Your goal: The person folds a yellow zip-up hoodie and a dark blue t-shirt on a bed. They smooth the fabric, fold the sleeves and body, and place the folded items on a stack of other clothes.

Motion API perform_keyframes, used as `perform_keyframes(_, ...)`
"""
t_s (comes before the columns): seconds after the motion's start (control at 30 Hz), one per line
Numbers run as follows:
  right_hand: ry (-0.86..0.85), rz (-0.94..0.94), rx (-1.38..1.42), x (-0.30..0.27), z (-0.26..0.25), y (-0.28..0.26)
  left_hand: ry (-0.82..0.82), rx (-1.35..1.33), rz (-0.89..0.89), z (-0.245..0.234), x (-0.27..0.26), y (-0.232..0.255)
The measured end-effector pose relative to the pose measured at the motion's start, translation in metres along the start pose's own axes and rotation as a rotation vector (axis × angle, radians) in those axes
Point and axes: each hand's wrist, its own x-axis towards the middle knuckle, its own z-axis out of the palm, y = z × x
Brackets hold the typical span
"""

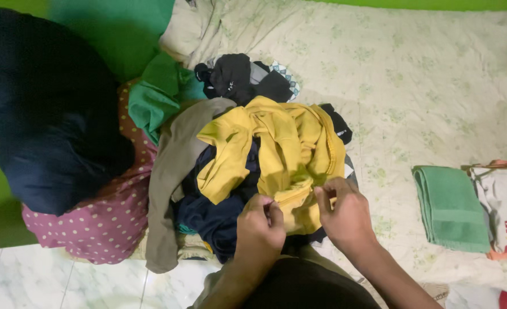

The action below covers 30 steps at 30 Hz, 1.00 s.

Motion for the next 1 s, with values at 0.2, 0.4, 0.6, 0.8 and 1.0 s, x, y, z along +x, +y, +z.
perform_keyframes(0.2,-0.191,0.177,0.071,0.007,0.0,-0.01,-0.105,-0.228,-0.228,-0.009,0.013,0.02)
perform_keyframes(0.4,-0.227,0.002,0.107,0.022,-0.005,-0.008,-0.212,-0.077,-0.296,-0.019,0.013,0.028)
perform_keyframes(0.6,-0.173,-0.132,0.002,0.05,-0.001,0.0,-0.13,0.04,-0.239,-0.03,0.007,0.021)
perform_keyframes(0.8,-0.03,-0.256,-0.009,0.075,-0.008,0.016,-0.088,0.107,-0.27,-0.043,-0.001,-0.002)
perform_keyframes(1.0,0.027,-0.271,-0.084,0.093,-0.014,0.015,-0.153,0.242,-0.358,-0.052,-0.001,-0.04)
